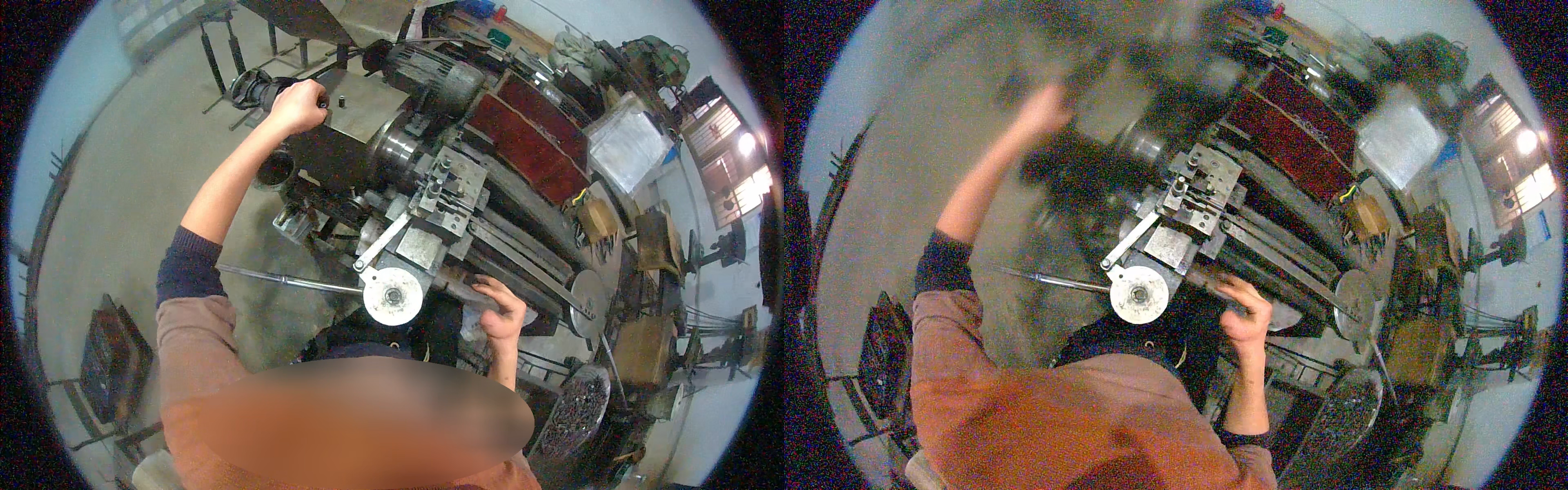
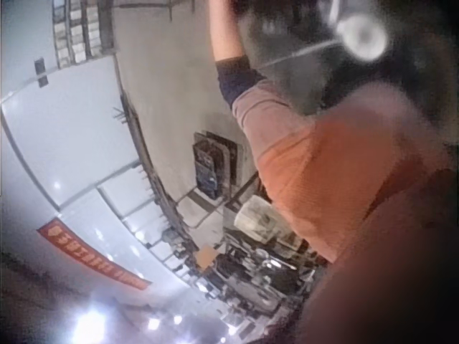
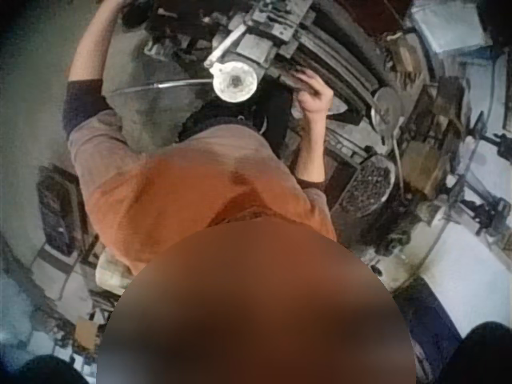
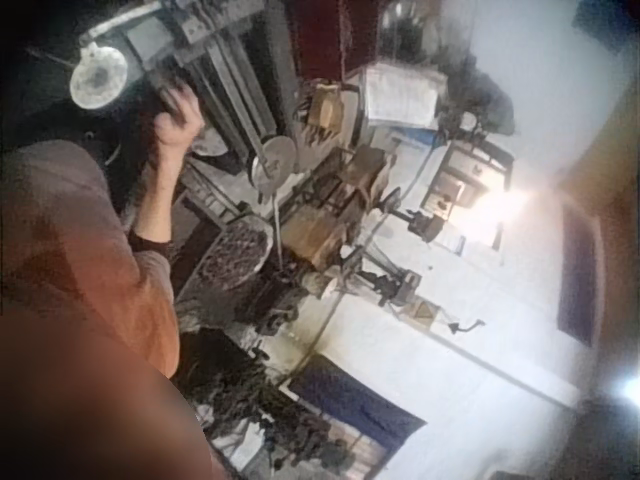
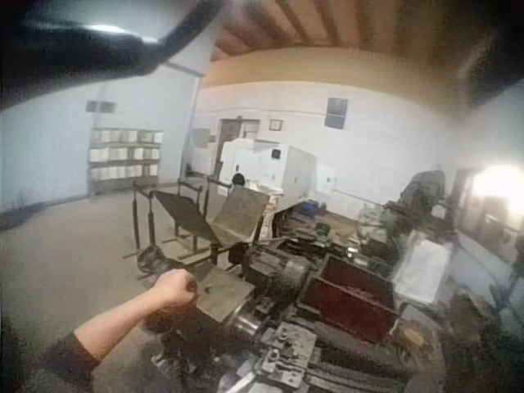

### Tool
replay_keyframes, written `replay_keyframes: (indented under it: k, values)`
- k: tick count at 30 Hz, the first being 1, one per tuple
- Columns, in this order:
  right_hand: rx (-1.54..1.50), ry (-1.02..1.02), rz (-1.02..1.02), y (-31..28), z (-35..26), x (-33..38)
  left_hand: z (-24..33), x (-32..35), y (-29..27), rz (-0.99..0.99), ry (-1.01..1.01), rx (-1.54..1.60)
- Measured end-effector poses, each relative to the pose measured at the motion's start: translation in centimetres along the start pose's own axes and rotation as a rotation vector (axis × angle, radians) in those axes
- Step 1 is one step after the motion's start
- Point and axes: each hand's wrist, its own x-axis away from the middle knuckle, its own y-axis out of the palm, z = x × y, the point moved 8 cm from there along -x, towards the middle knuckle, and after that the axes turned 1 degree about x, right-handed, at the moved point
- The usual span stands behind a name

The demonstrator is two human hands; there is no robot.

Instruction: The person operates a metal lathe, repeatedly loading small cylindrical metal pieces, adjusting controls, and removing finished parts. They place the processed pieces into a nearby bin and continue the cycle with new pieces.

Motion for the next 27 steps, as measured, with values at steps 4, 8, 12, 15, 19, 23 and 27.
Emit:
replay_keyframes:
  k: [4, 8, 12, 15, 19, 23, 27]
  values:
    - [0.045, 0.066, 0.027, -1.3, 2.3, 1.8, 0.1, -1.0, 0.6, 0.021, -0.002, 0.047]
    - [-0.019, 0.124, 0.075, -3.1, 3.9, 4.1, -0.9, -2.1, 1.3, 0.093, 0.047, 0.112]
    - [0.147, 0.124, 0.145, -6.9, 3.9, 7.4, -2.7, -1.0, -0.2, 0.14, 0.146, 0.017]
    - [0.303, 0.366, 0.324, -12.5, 5.7, 12.7, -4.7, 1.8, -1.7, -0.01, 0.214, 0.637]
    - [0.496, 0.558, 0.61, -21.1, 6.2, 24.2, -9.7, 5.5, -2.9, 0.001, -0.082, 0.405]
    - [0.596, 0.968, 0.711, -22.4, 9.9, 36.0, -11.4, 7.6, -1.6, -0.064, -0.109, 0.511]
    - [0.816, 1.167, 0.425, -18.3, 16.7, 40.3, -11.4, 8.4, -1.5, 0.043, -0.188, 0.426]
